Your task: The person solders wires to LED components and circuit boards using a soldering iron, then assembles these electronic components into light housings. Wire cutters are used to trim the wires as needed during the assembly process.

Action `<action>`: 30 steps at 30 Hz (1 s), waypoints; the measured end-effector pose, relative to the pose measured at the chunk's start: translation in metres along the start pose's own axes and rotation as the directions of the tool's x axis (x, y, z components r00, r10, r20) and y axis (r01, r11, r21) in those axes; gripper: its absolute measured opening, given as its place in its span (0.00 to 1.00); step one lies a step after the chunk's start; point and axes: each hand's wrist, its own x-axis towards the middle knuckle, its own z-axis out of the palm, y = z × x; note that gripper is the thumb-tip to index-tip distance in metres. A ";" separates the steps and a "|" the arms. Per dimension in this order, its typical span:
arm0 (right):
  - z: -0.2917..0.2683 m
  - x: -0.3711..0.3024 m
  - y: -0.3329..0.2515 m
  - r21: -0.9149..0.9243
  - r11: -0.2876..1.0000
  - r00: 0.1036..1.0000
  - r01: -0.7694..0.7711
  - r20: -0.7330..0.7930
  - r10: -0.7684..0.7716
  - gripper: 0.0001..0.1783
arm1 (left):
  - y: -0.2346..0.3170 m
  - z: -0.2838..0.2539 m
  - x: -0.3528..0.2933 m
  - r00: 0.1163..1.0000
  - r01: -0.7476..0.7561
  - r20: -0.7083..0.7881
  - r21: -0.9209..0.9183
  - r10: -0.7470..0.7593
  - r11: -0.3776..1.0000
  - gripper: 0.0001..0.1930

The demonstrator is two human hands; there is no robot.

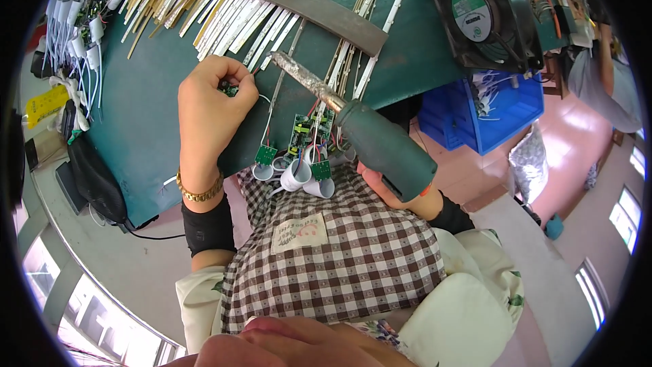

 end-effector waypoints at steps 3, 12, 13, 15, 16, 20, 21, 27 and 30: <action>-0.002 -0.001 -0.002 -0.061 0.998 1.000 0.002 0.010 -0.001 0.34 | 0.003 -0.001 -0.001 1.000 -0.004 0.000 0.014 0.004 1.000 0.03; 0.002 0.010 -0.021 -0.375 0.927 0.999 -0.034 -0.032 0.023 0.19 | 0.001 0.000 0.000 1.000 0.009 0.014 0.016 -0.009 1.000 0.02; 0.000 0.012 -0.021 -0.409 0.913 1.000 0.002 -0.005 -0.004 0.19 | 0.001 0.000 0.000 1.000 0.011 0.013 0.016 -0.012 1.000 0.02; 0.000 0.012 -0.021 -0.443 0.896 0.999 0.038 0.025 -0.030 0.19 | 0.001 0.000 0.000 1.000 0.007 0.014 0.035 -0.007 0.999 0.03; 0.003 0.011 -0.022 -0.474 0.880 1.000 0.012 -0.014 -0.021 0.19 | 0.001 0.000 0.000 1.000 0.008 0.012 0.032 -0.008 0.999 0.03; 0.004 0.010 -0.023 -0.486 0.874 0.998 0.016 -0.043 -0.042 0.16 | 0.002 0.000 0.000 1.000 -0.002 0.008 0.030 0.001 1.000 0.03; 0.005 0.010 -0.024 -0.489 0.872 0.998 0.017 -0.042 -0.044 0.16 | 0.002 -0.001 0.000 1.000 -0.005 0.009 0.024 0.005 1.000 0.03; 0.004 0.019 -0.039 0.007 0.996 0.996 0.085 -0.018 -0.085 0.27 | 0.000 -0.002 -0.001 1.000 -0.012 0.006 0.039 0.012 0.999 0.02; 0.006 0.017 -0.033 0.120 0.967 0.970 0.223 -0.128 -0.208 0.27 | 0.000 0.001 0.002 1.000 -0.025 0.009 0.023 0.025 0.999 0.02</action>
